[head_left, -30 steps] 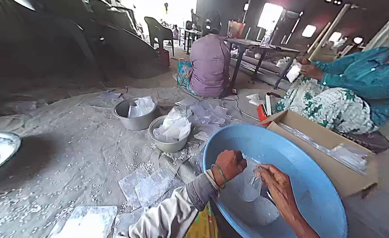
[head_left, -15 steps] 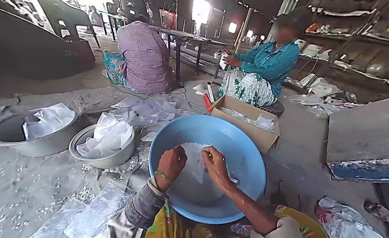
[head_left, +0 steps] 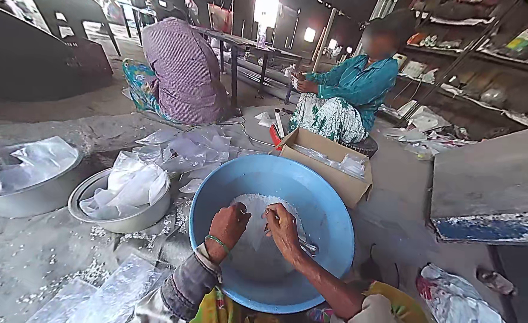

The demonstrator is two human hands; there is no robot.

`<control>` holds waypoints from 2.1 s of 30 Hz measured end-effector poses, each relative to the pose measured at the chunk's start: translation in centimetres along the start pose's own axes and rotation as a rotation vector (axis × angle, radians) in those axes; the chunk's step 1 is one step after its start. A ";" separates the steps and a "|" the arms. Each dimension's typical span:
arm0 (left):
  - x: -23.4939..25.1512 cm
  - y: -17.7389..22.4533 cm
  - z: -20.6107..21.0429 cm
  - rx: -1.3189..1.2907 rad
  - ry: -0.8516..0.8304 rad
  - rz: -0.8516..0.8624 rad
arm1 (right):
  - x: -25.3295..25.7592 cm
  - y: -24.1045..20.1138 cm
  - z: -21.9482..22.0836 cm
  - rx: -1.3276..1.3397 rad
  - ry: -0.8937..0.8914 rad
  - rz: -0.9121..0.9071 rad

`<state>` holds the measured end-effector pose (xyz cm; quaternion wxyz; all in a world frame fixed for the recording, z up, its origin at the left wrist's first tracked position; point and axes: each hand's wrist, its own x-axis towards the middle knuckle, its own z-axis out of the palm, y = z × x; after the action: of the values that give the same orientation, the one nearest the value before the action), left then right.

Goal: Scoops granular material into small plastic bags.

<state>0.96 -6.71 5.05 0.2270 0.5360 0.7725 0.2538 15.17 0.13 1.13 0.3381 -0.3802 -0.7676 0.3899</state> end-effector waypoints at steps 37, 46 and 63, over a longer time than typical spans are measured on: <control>0.4 -2.8 -1.9 0.222 0.137 -0.069 | 3.9 8.7 -3.2 -0.612 -0.468 0.555; 2.2 -3.3 -1.5 0.261 0.131 -0.087 | 3.9 8.4 -3.3 -0.635 -0.432 0.310; 1.7 -5.8 -4.2 0.085 0.620 0.091 | 11.9 6.0 -0.4 -1.081 -0.424 0.089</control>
<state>-6.34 -7.46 4.43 -0.0535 0.4762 0.7899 0.3826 11.67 12.83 -1.20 -0.0817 -0.4445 -0.8917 0.0240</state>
